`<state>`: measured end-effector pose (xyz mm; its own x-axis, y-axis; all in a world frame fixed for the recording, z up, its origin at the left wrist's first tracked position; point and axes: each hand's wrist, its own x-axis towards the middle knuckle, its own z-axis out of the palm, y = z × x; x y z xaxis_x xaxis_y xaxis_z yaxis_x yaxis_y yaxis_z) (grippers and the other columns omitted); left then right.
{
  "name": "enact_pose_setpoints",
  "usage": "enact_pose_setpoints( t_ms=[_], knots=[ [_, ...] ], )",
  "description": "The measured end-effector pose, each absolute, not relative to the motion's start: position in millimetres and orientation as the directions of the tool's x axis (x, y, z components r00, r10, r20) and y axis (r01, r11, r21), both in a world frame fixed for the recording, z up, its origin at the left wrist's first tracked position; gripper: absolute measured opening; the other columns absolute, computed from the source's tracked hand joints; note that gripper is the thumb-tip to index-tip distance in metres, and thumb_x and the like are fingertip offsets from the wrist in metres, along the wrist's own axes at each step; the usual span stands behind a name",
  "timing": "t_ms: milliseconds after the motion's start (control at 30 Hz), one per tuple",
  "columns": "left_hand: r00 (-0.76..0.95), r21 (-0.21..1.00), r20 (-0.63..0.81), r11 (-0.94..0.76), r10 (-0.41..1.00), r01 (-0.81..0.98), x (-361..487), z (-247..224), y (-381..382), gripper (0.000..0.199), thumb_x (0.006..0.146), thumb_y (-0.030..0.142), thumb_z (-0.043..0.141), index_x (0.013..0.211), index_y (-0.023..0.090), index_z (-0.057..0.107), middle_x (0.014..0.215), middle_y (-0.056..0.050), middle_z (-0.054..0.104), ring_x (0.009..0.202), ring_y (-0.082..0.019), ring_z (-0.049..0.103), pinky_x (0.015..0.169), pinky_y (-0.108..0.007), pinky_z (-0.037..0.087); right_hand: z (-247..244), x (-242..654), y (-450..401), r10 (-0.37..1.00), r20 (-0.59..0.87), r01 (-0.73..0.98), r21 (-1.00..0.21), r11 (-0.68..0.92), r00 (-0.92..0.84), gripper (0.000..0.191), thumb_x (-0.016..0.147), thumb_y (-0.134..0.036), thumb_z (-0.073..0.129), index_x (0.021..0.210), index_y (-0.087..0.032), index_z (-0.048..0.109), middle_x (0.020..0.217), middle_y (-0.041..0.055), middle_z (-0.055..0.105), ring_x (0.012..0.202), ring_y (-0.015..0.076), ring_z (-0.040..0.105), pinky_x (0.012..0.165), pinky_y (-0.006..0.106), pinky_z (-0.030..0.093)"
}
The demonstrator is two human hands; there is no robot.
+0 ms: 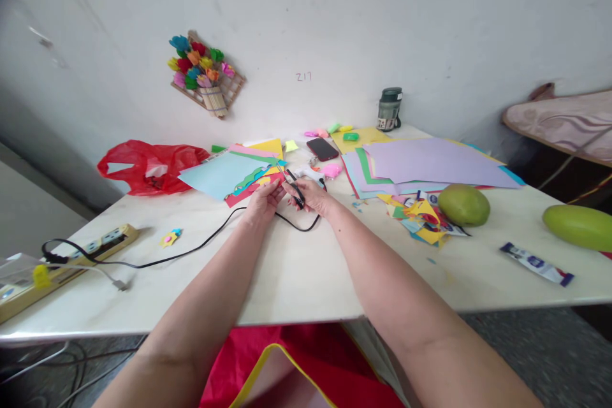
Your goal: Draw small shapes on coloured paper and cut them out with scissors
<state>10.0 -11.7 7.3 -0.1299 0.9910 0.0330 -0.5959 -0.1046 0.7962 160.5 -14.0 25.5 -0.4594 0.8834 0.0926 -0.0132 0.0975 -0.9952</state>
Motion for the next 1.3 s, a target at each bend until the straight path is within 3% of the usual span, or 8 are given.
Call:
enact_pose_setpoints(
  t_ms=[300,700,933,1300],
  knots=[
    [-0.105,0.782,0.038,-0.095,0.994,-0.616,9,8,-13,0.011,0.066,0.009,0.072,0.064,0.015,0.063,0.071,-0.003,0.072,0.079,-0.02,0.072,0.097,-0.04,0.051,21,164,-7,0.891,0.116,-0.047,-0.993,0.106,-0.438,0.034,0.079,-0.047,0.068,0.073,-0.016,0.054,0.057,-0.0018,0.059,0.041,0.0066,0.053,0.028,0.014,0.029],
    [-0.093,0.799,0.004,-0.059,0.996,-0.598,5,9,-13,0.004,0.07,0.016,0.067,0.072,0.014,0.065,0.084,-0.009,0.073,0.098,-0.027,0.07,0.098,-0.041,0.05,23,177,0,0.931,0.106,0.009,-0.993,0.117,-0.35,0.03,0.075,-0.041,0.073,0.077,-0.015,0.058,0.054,-0.0017,0.059,0.039,0.0059,0.05,0.029,0.015,0.026],
    [-0.097,0.796,0.009,-0.066,0.995,-0.602,6,11,-14,0.007,0.069,0.012,0.07,0.071,0.014,0.064,0.082,-0.006,0.073,0.089,-0.023,0.072,0.096,-0.038,0.051,25,177,-5,0.891,0.068,0.081,-0.99,0.116,-0.449,0.03,0.077,-0.042,0.072,0.077,-0.015,0.058,0.056,-0.0001,0.06,0.041,0.0067,0.053,0.029,0.014,0.027],
    [-0.102,0.79,0.026,-0.083,0.994,-0.608,5,6,-12,0.01,0.067,0.011,0.074,0.073,0.014,0.067,0.081,-0.005,0.073,0.087,-0.023,0.072,0.097,-0.041,0.052,27,178,-8,0.824,0.052,0.041,-0.995,0.091,-0.564,0.034,0.081,-0.046,0.066,0.081,-0.014,0.057,0.057,0.0006,0.061,0.04,0.0079,0.054,0.029,0.014,0.029]
  ],
)
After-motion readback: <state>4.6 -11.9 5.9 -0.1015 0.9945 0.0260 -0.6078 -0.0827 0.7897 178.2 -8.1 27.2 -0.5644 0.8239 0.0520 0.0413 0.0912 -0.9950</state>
